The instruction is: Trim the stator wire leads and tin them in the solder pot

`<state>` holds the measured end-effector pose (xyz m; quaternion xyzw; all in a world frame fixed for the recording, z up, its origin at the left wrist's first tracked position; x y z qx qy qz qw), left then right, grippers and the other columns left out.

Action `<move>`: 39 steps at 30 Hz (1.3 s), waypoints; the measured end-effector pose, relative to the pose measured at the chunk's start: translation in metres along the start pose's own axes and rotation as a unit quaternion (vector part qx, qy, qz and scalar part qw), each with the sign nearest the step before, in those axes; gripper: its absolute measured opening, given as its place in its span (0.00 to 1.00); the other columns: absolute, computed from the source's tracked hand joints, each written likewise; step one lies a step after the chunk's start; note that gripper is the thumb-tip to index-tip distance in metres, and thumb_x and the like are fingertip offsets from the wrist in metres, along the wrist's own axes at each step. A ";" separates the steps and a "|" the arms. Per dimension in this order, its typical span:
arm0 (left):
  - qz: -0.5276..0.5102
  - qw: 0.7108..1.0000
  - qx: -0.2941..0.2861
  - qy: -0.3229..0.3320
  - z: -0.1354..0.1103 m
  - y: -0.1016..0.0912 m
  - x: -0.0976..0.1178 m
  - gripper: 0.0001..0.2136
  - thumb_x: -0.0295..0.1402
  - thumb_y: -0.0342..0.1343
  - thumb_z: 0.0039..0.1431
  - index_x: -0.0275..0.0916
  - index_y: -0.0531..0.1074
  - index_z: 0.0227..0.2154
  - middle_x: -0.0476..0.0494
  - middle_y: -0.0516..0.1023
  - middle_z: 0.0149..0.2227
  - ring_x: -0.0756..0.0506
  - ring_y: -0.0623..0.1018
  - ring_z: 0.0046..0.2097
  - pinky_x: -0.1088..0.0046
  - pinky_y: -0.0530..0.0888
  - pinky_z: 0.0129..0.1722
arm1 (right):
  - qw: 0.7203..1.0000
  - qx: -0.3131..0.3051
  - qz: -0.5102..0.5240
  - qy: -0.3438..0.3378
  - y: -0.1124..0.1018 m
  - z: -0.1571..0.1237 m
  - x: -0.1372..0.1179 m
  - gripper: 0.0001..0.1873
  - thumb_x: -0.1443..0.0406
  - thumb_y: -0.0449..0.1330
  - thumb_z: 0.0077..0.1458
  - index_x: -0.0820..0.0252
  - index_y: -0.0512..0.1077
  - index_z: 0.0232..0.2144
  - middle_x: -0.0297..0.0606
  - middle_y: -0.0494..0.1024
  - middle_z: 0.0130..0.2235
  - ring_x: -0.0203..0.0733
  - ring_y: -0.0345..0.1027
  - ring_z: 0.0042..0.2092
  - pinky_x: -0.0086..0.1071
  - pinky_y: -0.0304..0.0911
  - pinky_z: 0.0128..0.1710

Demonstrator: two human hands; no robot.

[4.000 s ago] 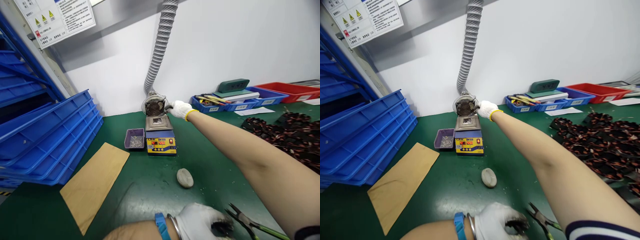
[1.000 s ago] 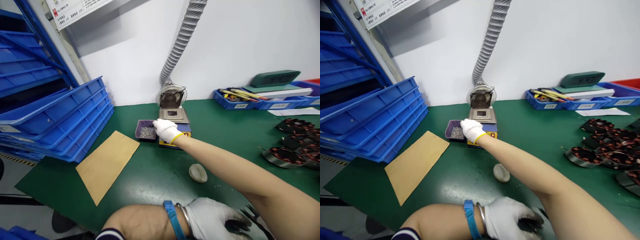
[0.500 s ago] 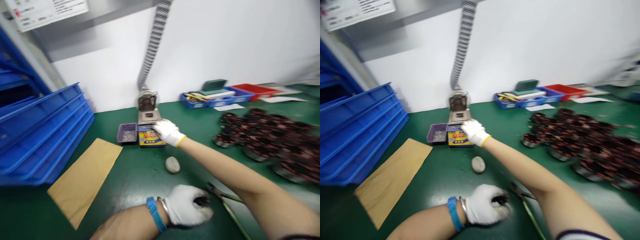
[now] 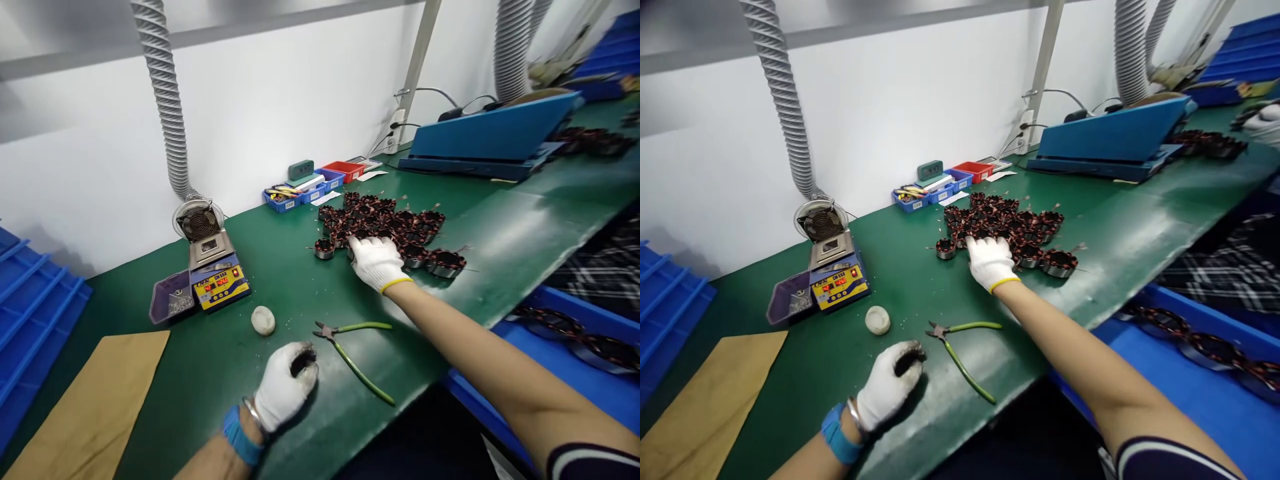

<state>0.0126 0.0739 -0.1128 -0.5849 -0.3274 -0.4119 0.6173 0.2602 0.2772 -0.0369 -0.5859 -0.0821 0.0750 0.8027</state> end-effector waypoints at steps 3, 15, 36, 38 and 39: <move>0.000 0.999 0.034 0.000 -0.003 -0.002 -0.003 0.13 0.31 0.59 0.54 0.38 0.79 0.43 0.39 0.83 0.44 0.41 0.82 0.47 0.62 0.78 0.55 | 0.999 -0.045 -0.014 0.008 0.006 0.015 0.006 0.24 0.69 0.52 0.58 0.65 0.70 0.57 0.56 0.80 0.47 0.57 0.68 0.51 0.53 0.49 0.55; -0.076 0.969 0.200 -0.126 -0.033 -0.047 0.025 0.17 0.43 0.59 0.57 0.37 0.74 0.44 0.36 0.81 0.46 0.41 0.81 0.48 0.63 0.77 0.51 | 0.899 0.135 0.172 -0.379 -0.035 -0.159 -0.118 0.17 0.72 0.57 0.57 0.60 0.77 0.48 0.47 0.82 0.39 0.51 0.74 0.45 0.51 0.60 0.57; 0.221 0.963 0.124 0.095 -0.058 -0.058 0.089 0.12 0.29 0.57 0.56 0.39 0.73 0.44 0.38 0.80 0.51 0.43 0.79 0.51 0.65 0.75 0.55 | 0.847 -0.305 0.436 -0.016 -0.027 -0.196 -0.090 0.30 0.55 0.61 0.52 0.55 0.71 0.56 0.44 0.83 0.45 0.53 0.80 0.40 0.45 0.74 0.42; 0.279 0.957 0.004 0.074 -0.051 -0.044 0.096 0.13 0.30 0.57 0.56 0.39 0.74 0.45 0.38 0.81 0.48 0.40 0.80 0.49 0.63 0.76 0.52 | 0.824 -0.314 0.469 -0.047 -0.026 -0.186 -0.098 0.27 0.54 0.60 0.53 0.56 0.73 0.54 0.45 0.83 0.47 0.54 0.79 0.43 0.45 0.73 0.45; 0.311 0.948 -0.052 0.043 -0.046 -0.038 0.096 0.11 0.31 0.57 0.56 0.39 0.75 0.43 0.39 0.82 0.44 0.39 0.81 0.46 0.62 0.77 0.50 | 0.812 -0.315 0.488 -0.064 -0.026 -0.183 -0.103 0.24 0.55 0.59 0.55 0.57 0.74 0.52 0.45 0.83 0.47 0.54 0.78 0.44 0.44 0.72 0.45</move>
Point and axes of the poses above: each hand's wrist, its own z-axis towards the middle knuckle, its own y-axis out of the palm, x = y × z, the point moved 2 cm from there along z, towards the middle knuckle
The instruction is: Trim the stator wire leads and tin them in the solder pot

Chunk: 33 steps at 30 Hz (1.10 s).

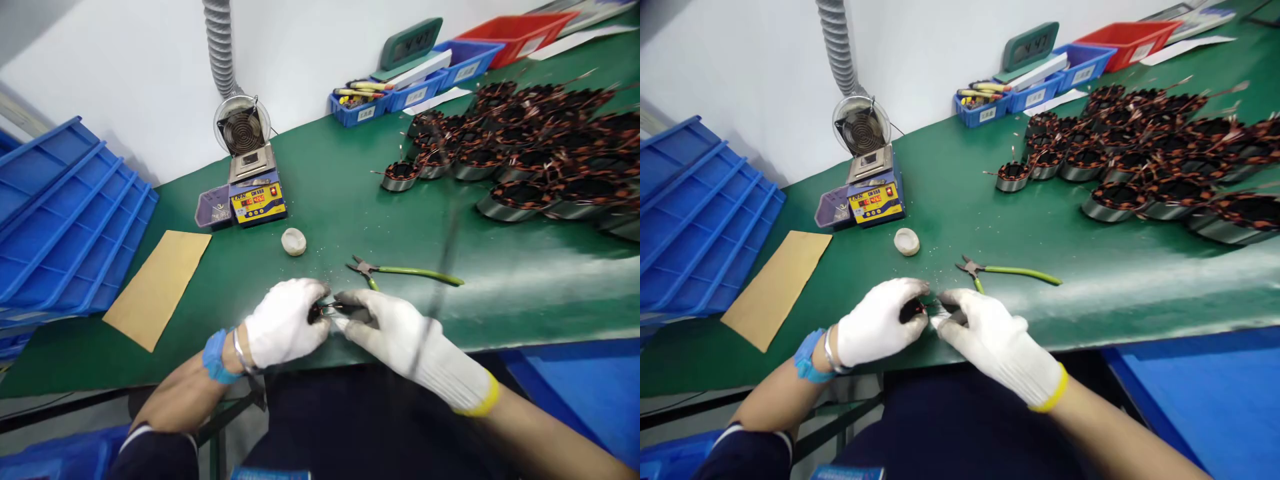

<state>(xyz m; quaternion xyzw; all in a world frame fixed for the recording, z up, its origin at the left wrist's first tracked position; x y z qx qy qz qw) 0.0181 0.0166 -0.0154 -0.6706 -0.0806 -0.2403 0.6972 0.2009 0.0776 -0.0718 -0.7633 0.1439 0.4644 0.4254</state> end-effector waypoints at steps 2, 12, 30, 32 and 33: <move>0.046 0.994 -0.091 -0.036 0.009 0.009 0.001 0.07 0.31 0.55 0.58 0.39 0.77 0.37 0.40 0.81 0.36 0.39 0.80 0.40 0.61 0.77 0.45 | 1.000 -0.014 0.014 -0.019 0.003 0.007 -0.005 0.18 0.57 0.56 0.57 0.57 0.77 0.45 0.43 0.84 0.44 0.52 0.78 0.43 0.41 0.71 0.45; -0.036 0.996 -0.045 -0.061 0.018 0.032 -0.014 0.06 0.29 0.54 0.60 0.39 0.75 0.30 0.45 0.79 0.30 0.44 0.76 0.36 0.69 0.71 0.40 | 0.992 -0.002 0.121 0.044 0.008 0.013 -0.001 0.11 0.59 0.58 0.52 0.57 0.74 0.35 0.37 0.80 0.30 0.43 0.73 0.32 0.35 0.68 0.34; -0.029 0.998 -0.058 0.001 0.019 0.035 -0.018 0.06 0.30 0.53 0.60 0.40 0.74 0.29 0.44 0.78 0.31 0.43 0.76 0.36 0.66 0.71 0.40 | 0.981 -0.175 0.077 0.023 -0.009 0.023 -0.010 0.15 0.54 0.56 0.56 0.58 0.71 0.26 0.36 0.74 0.22 0.37 0.67 0.23 0.29 0.60 0.24; -0.041 0.997 -0.068 0.011 0.019 0.035 -0.019 0.07 0.30 0.52 0.61 0.40 0.73 0.29 0.44 0.78 0.30 0.44 0.76 0.35 0.67 0.71 0.39 | 0.975 -0.109 -0.144 -0.127 -0.013 0.021 -0.009 0.13 0.61 0.52 0.59 0.58 0.74 0.29 0.40 0.78 0.27 0.40 0.70 0.27 0.31 0.61 0.26; -0.043 0.997 -0.070 0.014 0.020 0.036 -0.019 0.07 0.30 0.52 0.61 0.40 0.73 0.29 0.45 0.78 0.30 0.45 0.75 0.34 0.67 0.70 0.39 | 0.945 -0.078 -0.246 -0.203 -0.014 0.019 -0.009 0.13 0.64 0.51 0.60 0.59 0.75 0.32 0.43 0.80 0.29 0.42 0.71 0.28 0.33 0.61 0.27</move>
Point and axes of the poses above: each hand's wrist, its own z-axis towards the middle knuckle, its own y-axis out of the palm, x = y × z, the point moved 2 cm from there along z, towards the middle knuckle
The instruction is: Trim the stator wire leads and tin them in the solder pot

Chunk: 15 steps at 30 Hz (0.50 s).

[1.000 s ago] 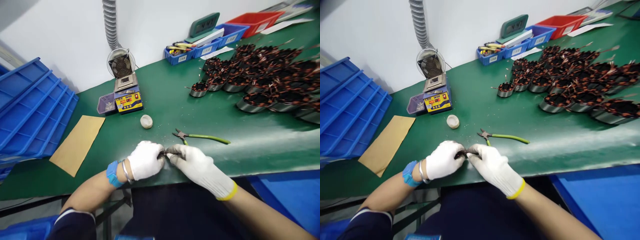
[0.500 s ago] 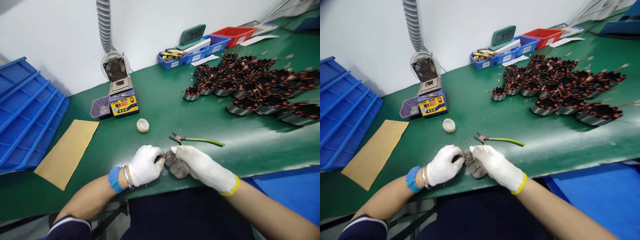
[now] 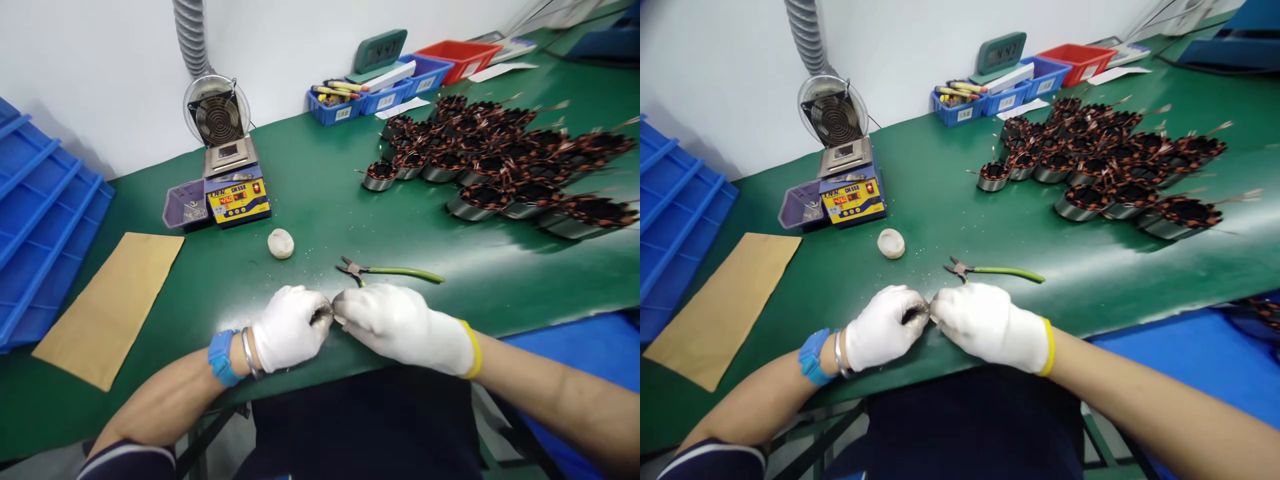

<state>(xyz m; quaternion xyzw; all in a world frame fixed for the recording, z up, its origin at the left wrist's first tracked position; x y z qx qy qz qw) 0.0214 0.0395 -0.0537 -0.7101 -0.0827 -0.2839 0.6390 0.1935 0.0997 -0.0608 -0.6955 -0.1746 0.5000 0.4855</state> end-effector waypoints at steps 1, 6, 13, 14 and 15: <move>0.001 1.000 0.001 0.002 0.000 0.000 0.000 0.07 0.29 0.52 0.61 0.40 0.73 0.28 0.45 0.78 0.29 0.45 0.75 0.34 0.67 0.70 0.38 | 0.995 0.016 -0.086 -0.052 -0.001 -0.002 0.000 0.14 0.66 0.50 0.60 0.60 0.77 0.35 0.46 0.80 0.31 0.44 0.72 0.29 0.35 0.61 0.29; -0.010 1.000 0.020 0.010 -0.002 0.002 0.000 0.08 0.29 0.51 0.61 0.40 0.73 0.29 0.44 0.78 0.30 0.44 0.75 0.34 0.67 0.70 0.38 | 0.987 -0.018 0.146 0.062 -0.005 -0.005 0.011 0.22 0.52 0.50 0.63 0.60 0.77 0.42 0.47 0.82 0.36 0.45 0.74 0.31 0.36 0.66 0.31; -0.001 1.000 0.012 0.005 -0.002 0.005 -0.001 0.08 0.29 0.51 0.60 0.40 0.74 0.29 0.43 0.78 0.30 0.44 0.76 0.34 0.67 0.71 0.39 | 0.778 -0.116 0.547 0.286 0.009 0.000 -0.002 0.28 0.40 0.61 0.47 0.60 0.69 0.25 0.35 0.70 0.20 0.35 0.63 0.20 0.30 0.61 0.22; -0.001 1.000 0.016 0.007 -0.002 0.005 -0.001 0.08 0.29 0.51 0.61 0.40 0.74 0.28 0.43 0.78 0.30 0.43 0.76 0.34 0.66 0.71 0.39 | 0.790 -0.109 0.531 0.286 0.011 0.001 -0.004 0.26 0.42 0.62 0.47 0.60 0.69 0.24 0.34 0.70 0.20 0.34 0.63 0.20 0.29 0.61 0.22; -0.001 1.000 0.020 0.013 -0.002 0.004 -0.002 0.08 0.29 0.51 0.61 0.40 0.74 0.28 0.43 0.78 0.30 0.43 0.76 0.34 0.66 0.71 0.39 | 0.806 -0.100 0.511 0.280 0.012 0.000 -0.005 0.24 0.44 0.62 0.48 0.60 0.69 0.24 0.33 0.70 0.20 0.34 0.63 0.20 0.29 0.60 0.22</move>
Point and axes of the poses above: each hand's wrist, its own z-axis towards the middle knuckle, its own y-axis out of the palm, x = y × z, the point moved 2 cm from there along z, towards the middle knuckle
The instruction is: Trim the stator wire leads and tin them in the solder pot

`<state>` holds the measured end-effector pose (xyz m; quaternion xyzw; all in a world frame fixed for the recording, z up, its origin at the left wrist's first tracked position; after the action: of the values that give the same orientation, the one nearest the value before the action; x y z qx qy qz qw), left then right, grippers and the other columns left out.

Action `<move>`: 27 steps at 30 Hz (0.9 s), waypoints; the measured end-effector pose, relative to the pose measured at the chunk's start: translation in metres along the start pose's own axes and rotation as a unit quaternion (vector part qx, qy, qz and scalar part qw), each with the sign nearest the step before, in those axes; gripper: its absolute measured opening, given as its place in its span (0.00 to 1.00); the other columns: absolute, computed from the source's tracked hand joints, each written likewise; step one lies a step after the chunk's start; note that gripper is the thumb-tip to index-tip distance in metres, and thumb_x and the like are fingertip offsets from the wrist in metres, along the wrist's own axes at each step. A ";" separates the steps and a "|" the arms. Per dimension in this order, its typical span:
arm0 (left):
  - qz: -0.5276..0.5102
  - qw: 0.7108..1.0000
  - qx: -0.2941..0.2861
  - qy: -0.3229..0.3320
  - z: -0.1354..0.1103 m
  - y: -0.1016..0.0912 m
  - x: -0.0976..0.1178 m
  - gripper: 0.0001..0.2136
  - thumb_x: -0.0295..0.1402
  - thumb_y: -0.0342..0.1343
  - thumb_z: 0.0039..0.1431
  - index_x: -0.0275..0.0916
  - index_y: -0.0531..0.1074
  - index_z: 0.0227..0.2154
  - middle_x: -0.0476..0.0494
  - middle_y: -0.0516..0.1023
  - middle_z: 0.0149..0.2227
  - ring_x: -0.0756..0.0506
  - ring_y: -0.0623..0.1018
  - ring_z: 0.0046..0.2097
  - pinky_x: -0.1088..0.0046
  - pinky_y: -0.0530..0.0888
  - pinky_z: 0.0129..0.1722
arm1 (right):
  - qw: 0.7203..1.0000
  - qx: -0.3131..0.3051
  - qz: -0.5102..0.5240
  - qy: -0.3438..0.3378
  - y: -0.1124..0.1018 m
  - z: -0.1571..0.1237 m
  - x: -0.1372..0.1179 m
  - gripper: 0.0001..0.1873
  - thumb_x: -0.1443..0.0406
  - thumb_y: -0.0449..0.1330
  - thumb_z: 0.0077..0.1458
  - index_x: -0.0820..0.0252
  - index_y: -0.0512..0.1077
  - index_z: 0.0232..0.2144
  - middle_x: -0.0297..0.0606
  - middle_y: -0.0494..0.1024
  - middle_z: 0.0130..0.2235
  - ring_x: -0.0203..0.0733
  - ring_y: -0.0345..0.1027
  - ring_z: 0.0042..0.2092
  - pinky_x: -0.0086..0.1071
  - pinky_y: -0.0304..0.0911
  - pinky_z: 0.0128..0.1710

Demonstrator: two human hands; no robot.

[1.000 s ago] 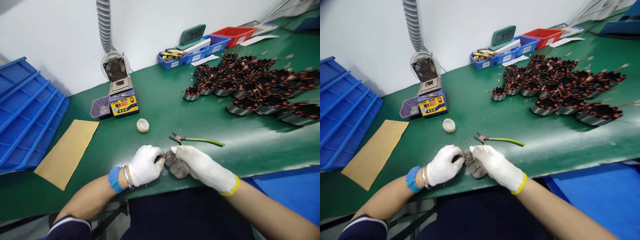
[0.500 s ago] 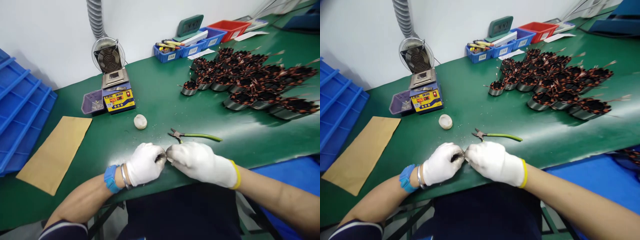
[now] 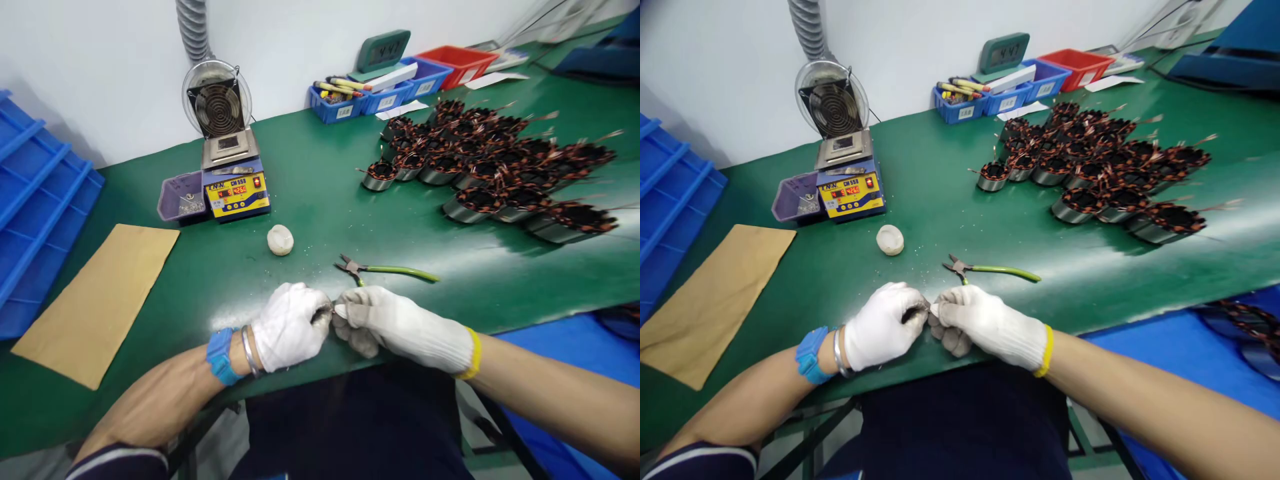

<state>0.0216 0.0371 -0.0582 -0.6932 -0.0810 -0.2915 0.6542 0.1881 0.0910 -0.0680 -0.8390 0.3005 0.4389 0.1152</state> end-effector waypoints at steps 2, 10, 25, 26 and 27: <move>0.001 1.000 0.000 0.011 0.000 0.000 0.000 0.08 0.30 0.51 0.61 0.40 0.74 0.28 0.43 0.77 0.29 0.44 0.75 0.34 0.67 0.71 0.38 | 0.995 0.028 -0.081 -0.042 -0.001 -0.002 0.001 0.19 0.49 0.58 0.54 0.58 0.69 0.25 0.33 0.71 0.20 0.35 0.63 0.20 0.29 0.59 0.21; -0.003 1.000 -0.008 0.002 0.002 -0.004 0.002 0.07 0.31 0.52 0.59 0.40 0.74 0.28 0.42 0.77 0.29 0.43 0.76 0.32 0.67 0.72 0.36 | 0.783 0.116 -0.513 -0.331 -0.015 -0.015 -0.003 0.17 0.62 0.49 0.63 0.61 0.77 0.41 0.51 0.82 0.40 0.47 0.75 0.34 0.38 0.66 0.34; 0.054 0.997 -0.051 -0.028 -0.008 -0.020 0.011 0.26 0.50 0.64 0.43 0.38 0.73 0.42 0.39 0.77 0.41 0.36 0.77 0.40 0.60 0.76 0.40 | 0.967 0.151 -0.174 -0.110 0.004 -0.012 0.006 0.12 0.56 0.56 0.55 0.57 0.71 0.28 0.35 0.76 0.24 0.39 0.69 0.25 0.32 0.64 0.27; 0.076 0.995 -0.063 -0.023 -0.009 -0.022 0.012 0.25 0.49 0.63 0.44 0.39 0.73 0.41 0.38 0.77 0.41 0.35 0.77 0.41 0.59 0.76 0.41 | 0.936 0.172 -0.264 -0.157 0.001 -0.014 0.005 0.11 0.59 0.54 0.57 0.58 0.73 0.30 0.37 0.78 0.26 0.40 0.71 0.27 0.33 0.65 0.28; 0.088 0.993 -0.074 -0.022 -0.009 -0.024 0.012 0.21 0.48 0.62 0.46 0.39 0.74 0.39 0.39 0.77 0.39 0.35 0.77 0.40 0.58 0.76 0.42 | 0.886 0.187 -0.364 -0.217 -0.001 -0.017 0.003 0.12 0.61 0.53 0.59 0.58 0.74 0.32 0.39 0.80 0.29 0.42 0.73 0.28 0.34 0.66 0.29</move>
<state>0.0168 0.0289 -0.0320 -0.7502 -0.0123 -0.2220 0.6227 0.2016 0.0831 -0.0610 -0.7364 0.0182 0.4725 0.4839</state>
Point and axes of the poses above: each hand's wrist, its own z-axis towards the middle knuckle, its own y-axis out of the palm, x = y × z, the point moved 2 cm from there along z, towards the middle knuckle
